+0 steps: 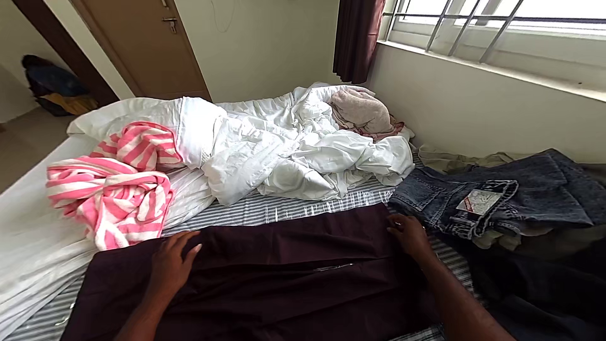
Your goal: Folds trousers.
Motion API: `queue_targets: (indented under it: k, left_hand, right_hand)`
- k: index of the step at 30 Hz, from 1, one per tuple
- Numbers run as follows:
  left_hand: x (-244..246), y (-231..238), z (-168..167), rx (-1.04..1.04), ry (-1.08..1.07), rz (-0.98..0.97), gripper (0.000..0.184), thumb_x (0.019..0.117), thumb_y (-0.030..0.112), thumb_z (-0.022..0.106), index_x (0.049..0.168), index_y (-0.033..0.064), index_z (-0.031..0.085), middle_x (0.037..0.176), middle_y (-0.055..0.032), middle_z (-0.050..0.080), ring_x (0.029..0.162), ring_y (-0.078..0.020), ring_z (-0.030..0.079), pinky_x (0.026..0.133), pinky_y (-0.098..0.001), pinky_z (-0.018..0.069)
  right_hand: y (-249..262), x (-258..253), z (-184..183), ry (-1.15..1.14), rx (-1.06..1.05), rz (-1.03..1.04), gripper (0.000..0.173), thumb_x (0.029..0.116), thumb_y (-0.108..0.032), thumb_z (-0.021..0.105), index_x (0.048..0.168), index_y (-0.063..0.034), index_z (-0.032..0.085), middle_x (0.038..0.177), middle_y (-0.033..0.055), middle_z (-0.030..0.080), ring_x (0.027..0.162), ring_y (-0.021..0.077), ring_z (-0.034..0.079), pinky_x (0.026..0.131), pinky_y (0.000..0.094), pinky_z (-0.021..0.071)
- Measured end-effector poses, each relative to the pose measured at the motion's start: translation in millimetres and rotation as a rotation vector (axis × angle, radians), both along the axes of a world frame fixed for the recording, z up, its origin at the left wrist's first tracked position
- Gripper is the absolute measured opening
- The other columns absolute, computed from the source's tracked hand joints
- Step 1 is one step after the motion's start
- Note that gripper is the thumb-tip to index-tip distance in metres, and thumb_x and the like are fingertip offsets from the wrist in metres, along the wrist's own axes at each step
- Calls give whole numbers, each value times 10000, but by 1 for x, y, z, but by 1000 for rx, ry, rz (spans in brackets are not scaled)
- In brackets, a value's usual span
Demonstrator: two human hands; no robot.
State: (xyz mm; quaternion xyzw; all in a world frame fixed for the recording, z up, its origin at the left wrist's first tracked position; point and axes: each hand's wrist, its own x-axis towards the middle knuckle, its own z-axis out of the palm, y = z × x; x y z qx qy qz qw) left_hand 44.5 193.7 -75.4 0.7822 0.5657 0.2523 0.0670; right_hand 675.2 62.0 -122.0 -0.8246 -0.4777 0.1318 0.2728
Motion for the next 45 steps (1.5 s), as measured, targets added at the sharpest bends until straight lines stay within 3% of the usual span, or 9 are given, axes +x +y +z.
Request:
queue_targets:
  k: [5, 7, 11, 18, 25, 29, 33, 38, 45]
  left_hand:
    - [74, 29, -8, -208, 164, -171, 383, 1058, 326, 558, 1408, 186, 629, 1492, -42, 571, 1420, -285, 483, 1164, -619, 327]
    - [95, 35, -10, -301, 255, -217, 389, 1070, 361, 524, 1419, 220, 623, 1492, -11, 573, 1434, -247, 465, 1185, -593, 287]
    - [122, 42, -10, -356, 350, -233, 302, 1044, 395, 573, 1266, 263, 730, 1338, -35, 652, 1326, -255, 528, 1158, -548, 311]
    - [134, 44, 2, -334, 317, -232, 167, 988, 279, 691, 1088, 175, 775, 1223, -55, 687, 1235, -272, 581, 1105, -524, 397]
    - [123, 41, 10, -316, 0, -202, 194, 1041, 229, 612, 1136, 97, 718, 1132, -70, 728, 1096, -221, 685, 1019, -496, 516]
    - [118, 39, 15, -267, -164, -186, 192, 1050, 194, 592, 1156, 61, 682, 1097, -72, 733, 1050, -195, 704, 973, -456, 557]
    - [119, 39, 6, -359, -104, -283, 365, 1029, 329, 626, 1298, 83, 649, 1210, -72, 713, 1152, -191, 674, 1053, -451, 519]
    - [138, 27, 1, -467, 277, -269, 449, 1034, 451, 571, 1402, 200, 629, 1423, -56, 618, 1376, -254, 519, 1174, -554, 339]
    - [155, 23, -9, -466, 413, -142, 409, 1010, 437, 616, 1373, 251, 638, 1344, -83, 631, 1303, -295, 543, 1112, -574, 369]
  right_hand:
    - [1, 0, 2, -6, -8, -26, 293, 891, -98, 803, 1168, -66, 715, 1105, 180, 694, 999, 354, 674, 901, 574, 548]
    - [1, 0, 4, 25, -14, -46, 392, 870, -100, 827, 1231, -67, 679, 1162, 195, 679, 1017, 361, 678, 895, 571, 559]
    - [4, 1, 4, 75, -73, -66, 477, 886, -107, 811, 1323, -67, 624, 1119, 189, 700, 1013, 380, 680, 907, 598, 541]
    - [3, 3, 14, 57, -33, 33, 303, 942, -145, 764, 1232, -111, 682, 946, 159, 707, 824, 338, 679, 777, 586, 549]
    - [1, 17, 61, 20, 10, 63, 237, 926, -152, 785, 1163, -156, 772, 1022, 157, 731, 910, 326, 686, 862, 588, 543]
    - [-2, 9, 91, -65, 252, 18, 225, 875, -181, 844, 1018, -37, 746, 992, 190, 685, 910, 366, 660, 823, 612, 537]
    - [-5, 11, 99, 72, 425, 109, 209, 903, -148, 810, 1054, -45, 708, 1280, 140, 651, 1168, 313, 635, 928, 562, 550]
    - [-8, 3, 99, 198, 529, 101, 150, 965, -151, 734, 1062, -53, 675, 885, 101, 723, 792, 228, 705, 746, 506, 592]
    - [-5, 9, 81, 211, 482, 33, 271, 963, -155, 738, 1234, -167, 714, 889, 88, 742, 750, 222, 699, 723, 491, 582]
